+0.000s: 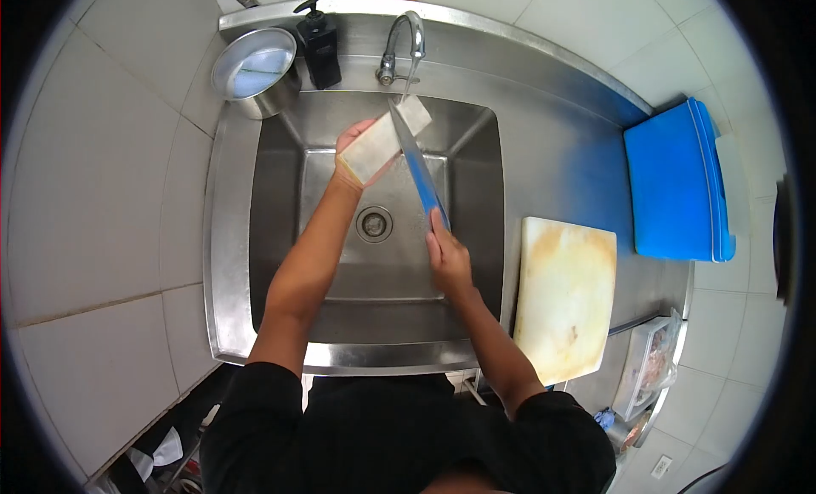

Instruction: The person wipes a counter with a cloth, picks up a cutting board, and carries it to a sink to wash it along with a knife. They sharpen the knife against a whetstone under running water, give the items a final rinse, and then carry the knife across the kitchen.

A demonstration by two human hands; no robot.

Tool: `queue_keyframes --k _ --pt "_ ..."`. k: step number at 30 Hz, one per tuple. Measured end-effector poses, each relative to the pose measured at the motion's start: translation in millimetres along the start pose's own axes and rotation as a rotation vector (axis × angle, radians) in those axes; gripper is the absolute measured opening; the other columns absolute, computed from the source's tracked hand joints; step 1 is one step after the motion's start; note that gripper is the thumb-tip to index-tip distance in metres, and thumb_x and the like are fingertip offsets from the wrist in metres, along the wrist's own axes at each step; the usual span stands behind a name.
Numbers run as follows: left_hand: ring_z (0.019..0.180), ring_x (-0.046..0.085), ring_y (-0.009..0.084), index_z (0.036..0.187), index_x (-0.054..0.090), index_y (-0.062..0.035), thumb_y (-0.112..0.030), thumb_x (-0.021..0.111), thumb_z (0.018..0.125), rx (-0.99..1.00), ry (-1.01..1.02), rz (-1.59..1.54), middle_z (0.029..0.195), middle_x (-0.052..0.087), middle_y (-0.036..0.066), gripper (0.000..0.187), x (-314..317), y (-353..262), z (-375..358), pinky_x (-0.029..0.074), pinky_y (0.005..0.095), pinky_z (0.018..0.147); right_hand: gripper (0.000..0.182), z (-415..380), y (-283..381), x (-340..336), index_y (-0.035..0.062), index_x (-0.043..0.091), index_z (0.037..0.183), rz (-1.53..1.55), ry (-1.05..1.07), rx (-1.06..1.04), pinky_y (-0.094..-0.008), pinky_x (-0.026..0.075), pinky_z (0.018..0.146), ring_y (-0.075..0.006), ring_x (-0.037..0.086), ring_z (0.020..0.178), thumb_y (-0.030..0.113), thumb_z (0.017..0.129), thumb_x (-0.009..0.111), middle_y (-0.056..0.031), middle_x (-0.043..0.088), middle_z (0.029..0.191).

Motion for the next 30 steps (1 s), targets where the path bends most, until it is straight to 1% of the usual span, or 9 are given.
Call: queue_keyframes --k 3,6,7,14,18,20,23,25,30 --pt "0.12 0.046 0.0382 0.125 0.043 0.0129 -0.022 0.036 0.088 -0.197 0.324 -0.221 0.127 0.048 0.028 0.051 -9 36 9 0.03 0.0487 0.108 0.043 71 27 9 0.0074 0.04 0.136 0.099 -0.015 0.018 -0.0353 0.048 0.08 -0.0384 0.06 0.096 0.016 0.094 0.046 -0.024 0.059 0.11" --pt "0.121 0.044 0.0397 0.126 0.042 0.0127 -0.024 0.039 0.088 -0.172 0.237 -0.089 0.127 0.047 0.029 0.053 -17 39 14 0.029 0.0503 0.108 0.043 85 49 17 0.0071 0.039 0.136 0.146 -0.033 -0.056 -0.0356 0.048 0.079 -0.0391 0.06 0.095 0.017 0.095 0.045 -0.0234 0.059 0.109" --pt "0.102 0.059 0.0345 0.117 0.052 0.0091 -0.023 0.04 0.088 -0.146 -0.025 0.031 0.113 0.059 0.023 0.045 10 39 2 0.045 0.0454 0.095 0.043 85 52 23 0.0066 0.039 0.136 0.168 0.046 -0.025 -0.0359 0.048 0.079 -0.0388 0.059 0.095 0.018 0.095 0.045 -0.0225 0.059 0.11" --pt "0.117 0.05 0.0358 0.126 0.045 0.0087 -0.024 0.04 0.088 -0.076 0.143 -0.162 0.123 0.054 0.023 0.05 45 -15 5 0.03 0.0482 0.107 0.044 9 6 2 0.0046 0.039 0.136 -0.025 0.077 -0.004 -0.0369 0.048 0.08 -0.0387 0.06 0.095 0.017 0.094 0.045 -0.0212 0.058 0.114" --pt "0.108 0.056 0.0367 0.119 0.051 0.0074 -0.023 0.037 0.088 -0.278 0.314 -0.232 0.117 0.057 0.024 0.045 20 19 14 0.04 0.0484 0.1 0.043 64 16 8 0.0052 0.039 0.136 0.0 0.011 0.038 -0.0366 0.048 0.081 -0.0373 0.06 0.098 0.018 0.095 0.044 -0.0212 0.058 0.114" --pt "0.103 0.058 0.0369 0.115 0.052 0.0072 -0.024 0.037 0.088 -0.18 0.182 -0.086 0.114 0.058 0.025 0.044 11 37 11 0.042 0.0502 0.097 0.043 84 39 10 0.0053 0.039 0.136 0.041 -0.042 -0.011 -0.0367 0.048 0.082 -0.0369 0.06 0.099 0.018 0.095 0.044 -0.0219 0.058 0.115" --pt "0.119 0.045 0.0416 0.125 0.044 0.0085 -0.03 0.041 0.087 -0.079 0.321 -0.149 0.127 0.046 0.029 0.054 33 33 -1 0.035 0.05 0.103 0.043 82 49 20 0.0058 0.038 0.136 0.093 0.157 0.093 -0.0357 0.046 0.086 -0.0361 0.059 0.103 0.018 0.095 0.044 -0.0226 0.057 0.117" --pt "0.119 0.045 0.0438 0.127 0.042 0.0097 -0.027 0.04 0.087 -0.137 0.248 -0.123 0.129 0.045 0.029 0.054 34 15 4 0.034 0.0514 0.104 0.044 44 44 21 0.0061 0.038 0.137 0.169 0.174 -0.056 -0.0346 0.046 0.088 -0.0355 0.058 0.104 0.017 0.095 0.044 -0.0228 0.056 0.118" --pt "0.123 0.039 0.0459 0.131 0.035 0.0132 -0.027 0.038 0.089 -0.158 0.13 0.01 0.131 0.042 0.03 0.058 50 -14 -3 0.029 0.053 0.107 0.044 15 -5 -1 0.0067 0.038 0.137 0.056 0.104 -0.032 -0.0329 0.046 0.085 -0.0349 0.059 0.104 0.016 0.095 0.045 -0.0213 0.057 0.117"
Point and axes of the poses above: each hand's wrist, its own z-axis towards the middle knuckle, its own x-axis out of the palm, y = z × x, the point moved 7 cm from there along z, towards the middle knuckle
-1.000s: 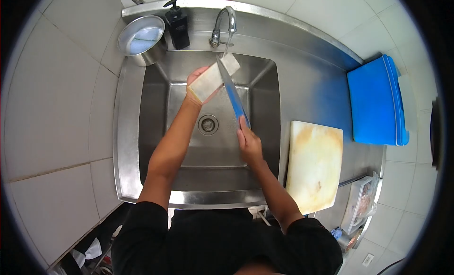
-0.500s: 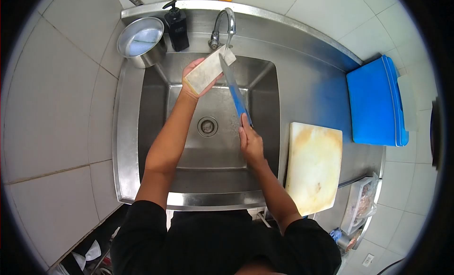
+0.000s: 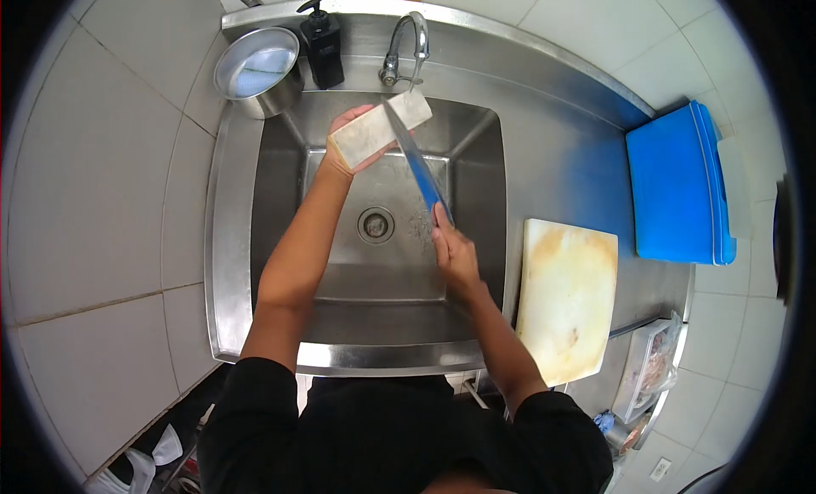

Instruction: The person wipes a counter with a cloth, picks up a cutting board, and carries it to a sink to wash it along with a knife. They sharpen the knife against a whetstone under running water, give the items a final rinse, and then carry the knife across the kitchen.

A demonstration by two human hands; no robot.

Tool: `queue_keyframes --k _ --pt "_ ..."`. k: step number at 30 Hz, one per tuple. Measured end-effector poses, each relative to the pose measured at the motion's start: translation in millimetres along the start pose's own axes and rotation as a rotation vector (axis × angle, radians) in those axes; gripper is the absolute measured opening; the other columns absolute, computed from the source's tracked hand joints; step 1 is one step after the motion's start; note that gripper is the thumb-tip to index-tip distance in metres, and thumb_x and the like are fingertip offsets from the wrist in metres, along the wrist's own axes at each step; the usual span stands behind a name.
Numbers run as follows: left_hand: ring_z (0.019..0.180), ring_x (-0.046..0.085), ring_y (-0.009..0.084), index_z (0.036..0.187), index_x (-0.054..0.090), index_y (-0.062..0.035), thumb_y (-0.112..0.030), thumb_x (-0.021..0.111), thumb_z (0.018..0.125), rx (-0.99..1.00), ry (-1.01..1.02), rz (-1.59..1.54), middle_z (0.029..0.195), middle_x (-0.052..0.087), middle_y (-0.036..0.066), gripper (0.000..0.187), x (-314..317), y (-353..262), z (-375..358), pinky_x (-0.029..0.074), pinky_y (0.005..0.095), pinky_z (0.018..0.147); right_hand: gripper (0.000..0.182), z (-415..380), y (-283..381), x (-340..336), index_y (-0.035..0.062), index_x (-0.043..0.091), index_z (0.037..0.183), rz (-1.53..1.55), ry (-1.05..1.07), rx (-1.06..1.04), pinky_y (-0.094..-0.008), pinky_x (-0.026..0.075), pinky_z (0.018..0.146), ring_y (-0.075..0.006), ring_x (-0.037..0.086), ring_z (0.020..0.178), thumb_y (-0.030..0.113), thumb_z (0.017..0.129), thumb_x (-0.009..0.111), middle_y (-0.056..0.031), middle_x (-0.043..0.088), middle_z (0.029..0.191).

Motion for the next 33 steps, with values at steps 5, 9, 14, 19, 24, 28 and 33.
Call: queue_keyframes --k 5,9,14,19,24,28,33 --pt "0.113 0.052 0.0376 0.105 0.057 0.0073 -0.026 0.043 0.086 -0.131 0.333 -0.208 0.123 0.053 0.024 0.041 -42 48 13 0.036 0.0503 0.102 0.044 84 42 8 0.0121 0.039 0.137 0.075 -0.043 -0.1 -0.0368 0.048 0.08 -0.0382 0.06 0.096 0.018 0.094 0.047 -0.0221 0.06 0.109" --pt "0.121 0.043 0.042 0.123 0.047 0.0087 -0.026 0.045 0.085 -0.042 0.089 -0.038 0.135 0.04 0.026 0.052 -2 46 -1 0.032 0.0485 0.107 0.042 65 56 5 0.0111 0.043 0.135 0.055 0.043 -0.106 -0.0329 0.047 0.079 -0.0364 0.062 0.094 0.016 0.094 0.049 -0.0229 0.059 0.109" --pt "0.123 0.039 0.0472 0.129 0.038 0.0128 -0.025 0.041 0.087 -0.123 0.096 -0.178 0.133 0.039 0.031 0.056 1 13 -7 0.03 0.0522 0.107 0.043 13 1 -13 0.0112 0.041 0.136 -0.002 0.002 -0.08 -0.0342 0.047 0.079 -0.0366 0.061 0.095 0.017 0.094 0.048 -0.0229 0.06 0.107" --pt "0.118 0.046 0.0436 0.121 0.046 0.0122 -0.024 0.039 0.088 -0.072 0.045 -0.077 0.126 0.049 0.028 0.05 -21 45 4 0.029 0.0556 0.106 0.046 69 37 5 0.0102 0.038 0.138 0.064 -0.035 -0.074 -0.0355 0.048 0.079 -0.0364 0.062 0.093 0.017 0.094 0.048 -0.0225 0.06 0.108" --pt "0.117 0.048 0.0397 0.117 0.051 0.0093 -0.024 0.039 0.087 -0.038 0.261 -0.2 0.126 0.049 0.027 0.047 7 37 -9 0.027 0.0579 0.107 0.046 54 38 13 0.0147 0.038 0.138 0.023 0.046 -0.102 -0.0388 0.047 0.081 -0.0371 0.061 0.094 0.021 0.094 0.048 -0.0199 0.062 0.105" --pt "0.113 0.052 0.0365 0.117 0.052 0.0078 -0.024 0.038 0.089 0.035 -0.036 -0.061 0.121 0.055 0.023 0.045 -9 -1 -5 0.033 0.0524 0.103 0.045 11 4 -4 0.0152 0.039 0.138 -0.093 -0.055 -0.073 -0.0404 0.047 0.078 -0.038 0.061 0.091 0.021 0.095 0.046 -0.0206 0.062 0.1" --pt "0.113 0.052 0.0353 0.12 0.05 0.0079 -0.026 0.038 0.089 -0.182 0.251 -0.254 0.119 0.056 0.023 0.047 -55 35 17 0.035 0.0487 0.103 0.045 70 23 4 0.0072 0.039 0.137 0.065 -0.039 0.083 -0.0356 0.046 0.088 -0.037 0.056 0.107 0.016 0.094 0.047 -0.0222 0.057 0.116"
Point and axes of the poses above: each hand's wrist, its own z-axis towards the middle knuckle, its own x-axis out of the palm, y = z × x, the point moved 7 cm from there along z, towards the middle knuckle
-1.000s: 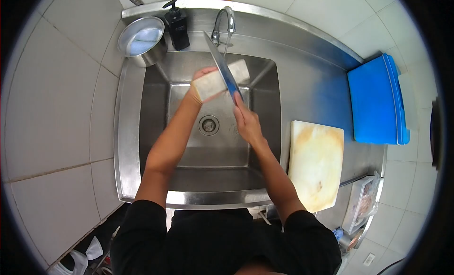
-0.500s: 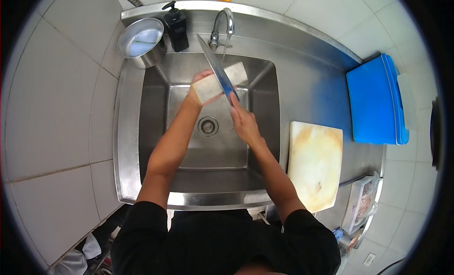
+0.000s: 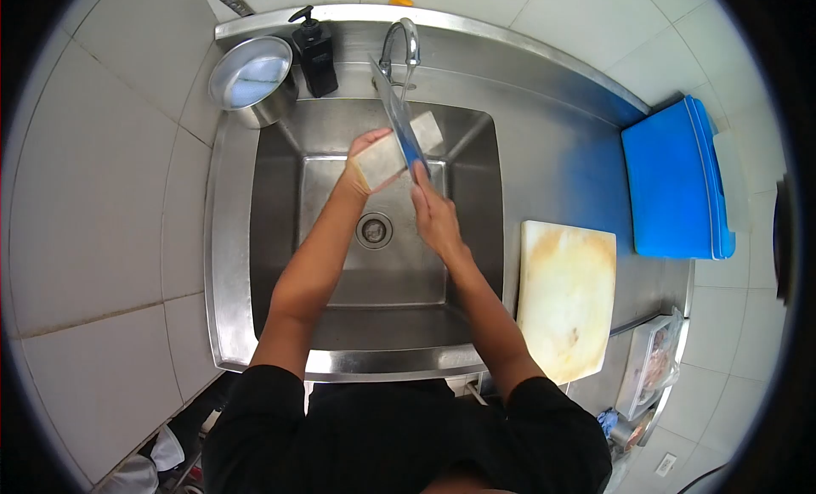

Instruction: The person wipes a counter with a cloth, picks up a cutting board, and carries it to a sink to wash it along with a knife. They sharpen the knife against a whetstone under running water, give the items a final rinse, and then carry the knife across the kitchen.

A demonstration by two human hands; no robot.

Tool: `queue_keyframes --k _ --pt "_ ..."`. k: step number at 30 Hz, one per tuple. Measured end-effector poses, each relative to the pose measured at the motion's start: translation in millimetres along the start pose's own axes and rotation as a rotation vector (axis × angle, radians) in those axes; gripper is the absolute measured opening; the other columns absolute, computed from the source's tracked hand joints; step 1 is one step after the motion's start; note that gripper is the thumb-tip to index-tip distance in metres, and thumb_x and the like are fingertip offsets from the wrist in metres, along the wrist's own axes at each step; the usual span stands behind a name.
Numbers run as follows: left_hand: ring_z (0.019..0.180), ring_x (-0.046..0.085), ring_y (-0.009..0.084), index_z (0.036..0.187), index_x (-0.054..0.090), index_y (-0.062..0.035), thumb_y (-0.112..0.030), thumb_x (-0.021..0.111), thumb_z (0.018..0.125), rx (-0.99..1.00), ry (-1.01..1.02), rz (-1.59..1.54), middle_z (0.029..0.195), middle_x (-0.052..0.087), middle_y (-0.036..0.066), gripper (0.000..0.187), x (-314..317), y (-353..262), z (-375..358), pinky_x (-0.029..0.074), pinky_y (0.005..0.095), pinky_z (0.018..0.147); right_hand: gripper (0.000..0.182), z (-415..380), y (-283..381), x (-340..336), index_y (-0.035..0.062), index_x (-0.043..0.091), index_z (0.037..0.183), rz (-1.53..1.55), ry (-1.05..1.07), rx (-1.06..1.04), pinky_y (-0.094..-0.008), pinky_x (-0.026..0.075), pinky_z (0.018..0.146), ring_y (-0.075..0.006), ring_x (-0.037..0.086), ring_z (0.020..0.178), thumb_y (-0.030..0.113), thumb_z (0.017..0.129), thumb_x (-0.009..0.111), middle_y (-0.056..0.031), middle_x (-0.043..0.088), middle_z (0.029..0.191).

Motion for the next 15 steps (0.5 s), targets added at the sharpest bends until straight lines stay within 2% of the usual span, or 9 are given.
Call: queue_keyframes --k 1,3,4,5,7,9,11,12,15 --pt "0.113 0.052 0.0353 0.12 0.05 0.0079 -0.026 0.038 0.089 -0.006 -0.002 -0.002 0.119 0.056 0.023 0.047 5 7 2 0.035 0.0487 0.103 0.045 9 7 4 0.0072 0.039 0.137 0.001 -0.005 0.004 -0.0356 0.046 0.088 -0.037 0.056 0.107 0.016 0.094 0.047 -0.0222 0.057 0.116" --pt "0.103 0.058 0.0368 0.114 0.053 0.0085 -0.023 0.039 0.088 0.198 -0.445 0.221 0.113 0.058 0.025 0.044 12 10 -3 0.039 0.0521 0.099 0.044 19 24 12 0.0081 0.039 0.137 -0.002 0.018 -0.114 -0.036 0.047 0.084 -0.0377 0.058 0.103 0.016 0.094 0.045 -0.0221 0.058 0.115" --pt "0.109 0.054 0.0381 0.12 0.048 0.0102 -0.022 0.038 0.088 0.208 -0.453 0.209 0.119 0.053 0.027 0.046 36 15 -1 0.036 0.052 0.103 0.044 14 22 11 0.0081 0.039 0.137 -0.002 0.016 -0.111 -0.036 0.047 0.084 -0.0377 0.058 0.103 0.016 0.094 0.045 -0.0221 0.058 0.115" --pt "0.109 0.054 0.0381 0.12 0.048 0.0102 -0.022 0.038 0.088 0.209 -0.453 0.21 0.119 0.053 0.027 0.046 38 11 -1 0.036 0.052 0.103 0.044 1 18 12 0.0086 0.039 0.137 -0.007 0.039 -0.139 -0.0364 0.047 0.083 -0.0379 0.059 0.101 0.016 0.095 0.044 -0.0218 0.058 0.115" --pt "0.116 0.049 0.039 0.124 0.043 0.0112 -0.022 0.036 0.088 0.165 -0.281 0.242 0.125 0.049 0.027 0.049 53 -5 -2 0.033 0.0509 0.105 0.043 -30 0 11 0.0092 0.039 0.137 -0.012 0.069 -0.171 -0.0367 0.047 0.081 -0.038 0.06 0.098 0.016 0.095 0.044 -0.0216 0.059 0.114" --pt "0.114 0.051 0.0394 0.122 0.045 0.0113 -0.023 0.037 0.089 0.217 -0.3 0.187 0.125 0.05 0.027 0.049 68 -27 -2 0.035 0.0497 0.104 0.043 -52 -18 -13 0.0093 0.04 0.137 0.0 -0.086 -0.185 -0.0364 0.048 0.077 -0.0381 0.061 0.093 0.015 0.094 0.045 -0.022 0.059 0.11" --pt "0.112 0.052 0.04 0.121 0.047 0.0106 -0.024 0.038 0.089 0.188 -0.212 0.113 0.123 0.051 0.027 0.048 60 -27 -1 0.036 0.049 0.103 0.043 -33 -25 -9 0.0093 0.041 0.136 -0.024 -0.061 -0.147 -0.0359 0.048 0.077 -0.0374 0.061 0.093 0.015 0.094 0.046 -0.0219 0.06 0.109" --pt "0.118 0.049 0.0355 0.121 0.049 0.0083 -0.025 0.037 0.089 0.053 -0.105 0.165 0.123 0.054 0.023 0.048 48 -19 4 0.034 0.0494 0.104 0.043 -18 -22 -8 0.0093 0.042 0.136 -0.049 -0.038 -0.113 -0.0354 0.048 0.077 -0.0368 0.061 0.093 0.015 0.093 0.046 -0.0217 0.06 0.108" --pt "0.11 0.052 0.041 0.121 0.048 0.0086 -0.027 0.039 0.088 0.081 -0.135 0.087 0.124 0.051 0.026 0.049 32 9 11 0.037 0.0532 0.101 0.043 23 15 13 0.0104 0.043 0.136 -0.086 -0.086 -0.219 -0.036 0.049 0.076 -0.0348 0.062 0.092 0.016 0.093 0.047 -0.0205 0.061 0.105"
Point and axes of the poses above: each hand's wrist, its own z-axis towards the middle knuckle, its own x-axis out of the palm, y = z × x, the point moved 7 cm from there along z, towards the middle knuckle
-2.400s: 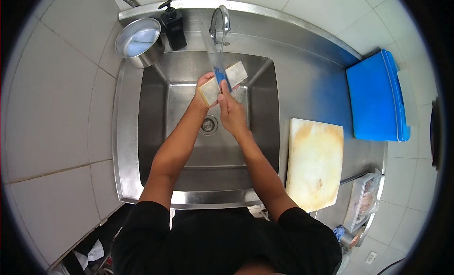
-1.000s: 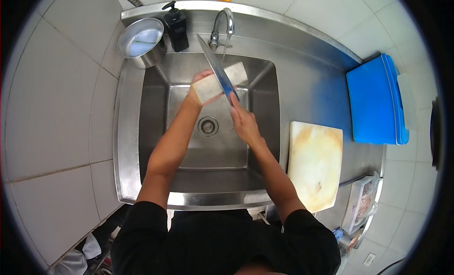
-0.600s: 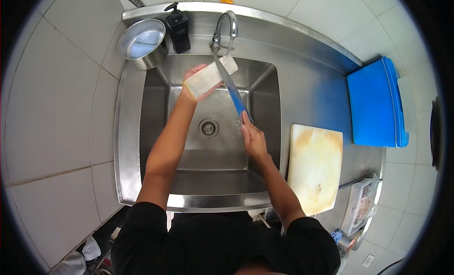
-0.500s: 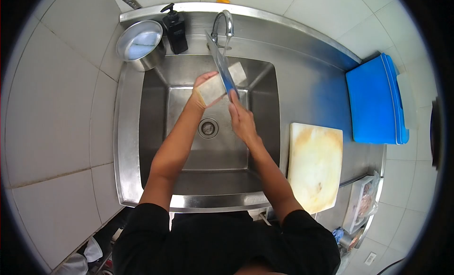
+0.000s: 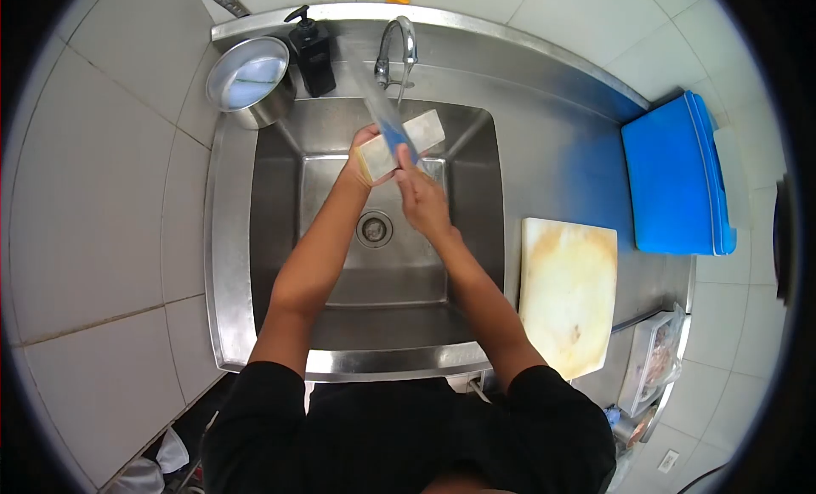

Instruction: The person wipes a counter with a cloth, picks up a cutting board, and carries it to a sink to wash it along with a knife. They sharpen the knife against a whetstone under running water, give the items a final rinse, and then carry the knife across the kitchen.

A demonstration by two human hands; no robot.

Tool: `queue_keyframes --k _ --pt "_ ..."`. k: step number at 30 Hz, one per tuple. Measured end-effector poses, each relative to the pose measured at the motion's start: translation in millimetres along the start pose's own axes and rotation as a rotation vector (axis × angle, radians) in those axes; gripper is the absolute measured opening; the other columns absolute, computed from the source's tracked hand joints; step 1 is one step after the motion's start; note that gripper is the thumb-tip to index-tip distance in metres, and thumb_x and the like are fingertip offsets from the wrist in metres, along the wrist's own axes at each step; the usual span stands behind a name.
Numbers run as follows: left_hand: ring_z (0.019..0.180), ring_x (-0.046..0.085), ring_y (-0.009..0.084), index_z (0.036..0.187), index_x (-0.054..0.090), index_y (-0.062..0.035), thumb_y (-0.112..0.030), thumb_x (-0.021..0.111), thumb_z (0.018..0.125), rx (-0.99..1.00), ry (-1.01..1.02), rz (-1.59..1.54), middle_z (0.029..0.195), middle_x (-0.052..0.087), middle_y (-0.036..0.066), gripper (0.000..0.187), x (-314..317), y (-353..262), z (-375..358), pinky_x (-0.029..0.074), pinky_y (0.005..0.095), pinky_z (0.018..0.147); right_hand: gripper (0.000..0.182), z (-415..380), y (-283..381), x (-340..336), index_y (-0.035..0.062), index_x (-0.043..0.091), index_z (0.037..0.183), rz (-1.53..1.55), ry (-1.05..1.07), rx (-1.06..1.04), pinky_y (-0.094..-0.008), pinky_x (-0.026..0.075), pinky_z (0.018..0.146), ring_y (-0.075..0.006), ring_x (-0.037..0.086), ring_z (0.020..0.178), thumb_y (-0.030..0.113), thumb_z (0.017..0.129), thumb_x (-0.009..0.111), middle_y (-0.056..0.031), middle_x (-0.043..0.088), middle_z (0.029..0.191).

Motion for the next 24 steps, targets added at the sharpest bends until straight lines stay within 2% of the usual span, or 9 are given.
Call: queue_keyframes --k 2,4,5,8,10,12,15,17,24 --pt "0.115 0.048 0.0411 0.123 0.046 0.0082 -0.028 0.041 0.087 0.116 0.059 0.084 0.129 0.047 0.026 0.051 13 -4 -1 0.034 0.0547 0.103 0.044 -13 9 -2 0.0125 0.041 0.136 -0.047 0.073 0.034 -0.0386 0.048 0.075 -0.037 0.061 0.089 0.017 0.093 0.047 -0.0196 0.062 0.101" --pt "0.121 0.043 0.0414 0.126 0.044 0.0092 -0.028 0.041 0.087 0.227 -0.253 0.061 0.133 0.043 0.026 0.054 2 -23 -10 0.031 0.0533 0.106 0.046 -50 7 -1 0.0146 0.039 0.138 -0.105 0.117 0.072 -0.042 0.048 0.075 -0.0396 0.06 0.087 0.019 0.093 0.048 -0.0196 0.062 0.097" --pt "0.122 0.044 0.0393 0.126 0.043 0.0098 -0.027 0.04 0.087 0.196 -0.02 0.103 0.132 0.045 0.025 0.054 31 -27 -14 0.028 0.0512 0.108 0.048 -74 -5 -3 0.0145 0.038 0.138 -0.112 0.081 0.073 -0.0428 0.048 0.075 -0.04 0.06 0.086 0.019 0.092 0.049 -0.0203 0.062 0.097" --pt "0.121 0.046 0.0367 0.125 0.044 0.0105 -0.024 0.038 0.088 0.139 0.017 -0.021 0.129 0.048 0.025 0.052 26 -47 -19 0.028 0.0489 0.108 0.049 -119 -43 -17 0.0138 0.037 0.139 -0.095 -0.005 0.121 -0.044 0.048 0.076 -0.0406 0.06 0.087 0.02 0.092 0.05 -0.0225 0.061 0.098" --pt "0.118 0.049 0.0348 0.123 0.046 0.0105 -0.023 0.038 0.089 0.189 -0.16 0.056 0.123 0.053 0.024 0.049 8 -42 -14 0.033 0.0481 0.105 0.049 -95 -45 -15 0.0135 0.037 0.139 -0.111 0.005 0.121 -0.0444 0.047 0.076 -0.0407 0.06 0.086 0.02 0.092 0.05 -0.0233 0.061 0.098" --pt "0.109 0.055 0.0345 0.122 0.05 0.0049 -0.025 0.036 0.09 -0.061 -0.031 0.078 0.119 0.056 0.021 0.046 -28 -21 -5 0.038 0.0477 0.101 0.049 -42 -31 -12 0.0132 0.038 0.138 -0.057 -0.023 0.055 -0.0448 0.047 0.076 -0.0404 0.06 0.086 0.022 0.092 0.05 -0.0232 0.061 0.098" --pt "0.11 0.053 0.0361 0.123 0.047 0.0058 -0.028 0.039 0.089 -0.044 0.133 -0.094 0.122 0.053 0.023 0.049 -3 9 -5 0.04 0.0512 0.099 0.048 -7 -1 1 0.0132 0.038 0.138 -0.035 0.036 0.039 -0.0446 0.047 0.075 -0.0393 0.06 0.087 0.023 0.092 0.049 -0.0215 0.061 0.1" --pt "0.12 0.045 0.0417 0.128 0.042 0.0067 -0.029 0.041 0.087 0.078 0.103 0.015 0.132 0.043 0.027 0.055 13 0 -8 0.035 0.0591 0.1 0.048 -14 -2 6 0.0133 0.038 0.138 -0.082 0.133 0.076 -0.0444 0.046 0.075 -0.0386 0.06 0.087 0.023 0.093 0.049 -0.0208 0.061 0.1" --pt "0.122 0.042 0.0419 0.13 0.037 0.0123 -0.022 0.036 0.089 0.097 -0.138 0.161 0.133 0.042 0.028 0.053 26 -49 -18 0.03 0.0521 0.106 0.043 -101 -47 -21 0.0063 0.042 0.135 -0.04 0.109 0.12 -0.0368 0.048 0.081 -0.0337 0.062 0.097 0.015 0.093 0.047 -0.0217 0.059 0.112"
Point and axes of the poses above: each hand's wrist, its own z-axis towards the middle knuckle, its own x-axis out of the palm, y = z × x, the point moved 7 cm from there along z, towards the middle knuckle
